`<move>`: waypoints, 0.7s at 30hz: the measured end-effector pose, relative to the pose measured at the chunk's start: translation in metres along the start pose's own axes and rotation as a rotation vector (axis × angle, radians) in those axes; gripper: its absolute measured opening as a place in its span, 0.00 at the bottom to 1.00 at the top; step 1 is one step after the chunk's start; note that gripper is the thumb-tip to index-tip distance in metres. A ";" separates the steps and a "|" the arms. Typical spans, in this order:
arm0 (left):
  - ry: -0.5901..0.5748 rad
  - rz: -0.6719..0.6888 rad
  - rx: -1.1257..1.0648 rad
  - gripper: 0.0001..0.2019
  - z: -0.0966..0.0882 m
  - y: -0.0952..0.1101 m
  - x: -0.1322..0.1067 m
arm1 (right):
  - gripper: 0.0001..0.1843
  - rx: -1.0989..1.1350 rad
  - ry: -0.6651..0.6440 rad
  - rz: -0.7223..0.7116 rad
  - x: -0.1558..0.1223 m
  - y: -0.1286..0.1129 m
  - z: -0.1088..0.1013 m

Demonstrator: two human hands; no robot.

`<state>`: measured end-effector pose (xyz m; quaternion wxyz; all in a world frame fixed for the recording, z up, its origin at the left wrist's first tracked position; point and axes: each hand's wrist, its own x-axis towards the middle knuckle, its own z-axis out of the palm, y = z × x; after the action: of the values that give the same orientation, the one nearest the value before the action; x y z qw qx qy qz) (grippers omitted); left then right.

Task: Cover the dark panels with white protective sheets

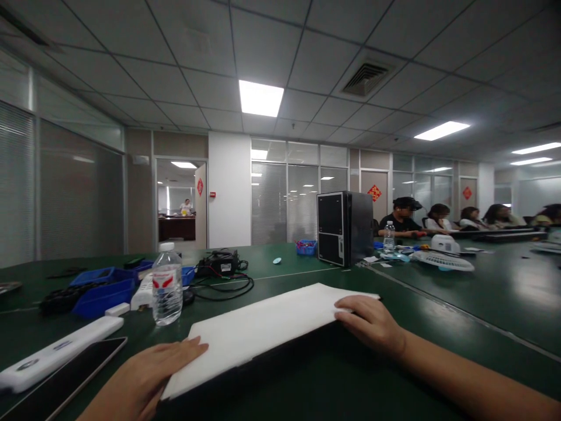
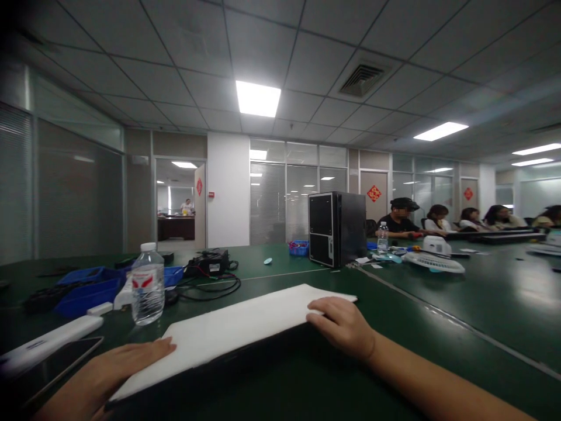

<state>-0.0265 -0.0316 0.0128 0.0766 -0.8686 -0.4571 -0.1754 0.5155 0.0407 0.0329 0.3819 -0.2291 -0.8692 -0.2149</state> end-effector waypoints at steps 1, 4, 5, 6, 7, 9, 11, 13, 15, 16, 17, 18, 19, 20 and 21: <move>0.002 -0.006 0.000 0.31 0.001 -0.002 -0.001 | 0.12 0.001 -0.003 -0.011 0.003 -0.005 0.000; 0.040 -0.096 -0.003 0.27 0.002 -0.001 -0.003 | 0.13 -0.084 -0.013 -0.033 0.012 -0.012 -0.002; 0.064 -0.136 0.000 0.27 0.003 0.002 -0.003 | 0.13 -0.123 -0.013 -0.036 0.015 -0.012 -0.004; 0.094 -0.173 0.006 0.28 0.003 0.004 -0.003 | 0.13 -0.155 -0.011 -0.037 0.018 -0.012 -0.006; 0.123 -0.202 0.014 0.31 0.005 0.007 -0.003 | 0.13 -0.177 -0.007 -0.029 0.022 -0.010 -0.010; 0.185 -0.238 0.032 0.35 0.009 0.011 -0.004 | 0.13 -0.193 -0.017 0.007 0.030 -0.007 -0.021; 0.217 -0.261 0.048 0.36 0.016 0.011 -0.006 | 0.13 -0.189 -0.033 0.064 0.039 -0.005 -0.039; 0.212 -0.300 0.061 0.36 0.023 0.008 -0.008 | 0.12 -0.200 -0.042 0.124 0.044 -0.003 -0.063; 0.177 -0.358 0.061 0.34 0.029 0.002 -0.011 | 0.13 -0.259 -0.016 0.168 0.044 -0.001 -0.090; 0.160 -0.385 0.053 0.33 0.032 0.000 -0.011 | 0.15 -0.305 0.003 0.178 0.040 0.001 -0.105; 0.148 -0.403 0.043 0.32 0.034 -0.002 -0.012 | 0.17 -0.356 0.020 0.182 0.034 0.004 -0.119; 0.141 -0.412 0.032 0.31 0.035 -0.004 -0.012 | 0.19 -0.403 0.020 0.185 0.026 0.007 -0.133; 0.135 -0.415 0.019 0.30 0.037 -0.005 -0.011 | 0.21 -0.445 0.007 0.198 0.016 0.011 -0.145; 0.123 -0.415 0.007 0.30 0.038 -0.005 -0.011 | 0.23 -0.489 0.026 0.222 0.004 0.017 -0.156; 0.107 -0.419 -0.006 0.30 0.039 -0.005 -0.010 | 0.25 -0.535 0.076 0.259 -0.009 0.024 -0.166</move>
<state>-0.0268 -0.0248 -0.0270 0.0600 -0.7443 -0.6225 -0.2345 0.6276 -0.0333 0.1331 0.3644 -0.4225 -0.7302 -0.3943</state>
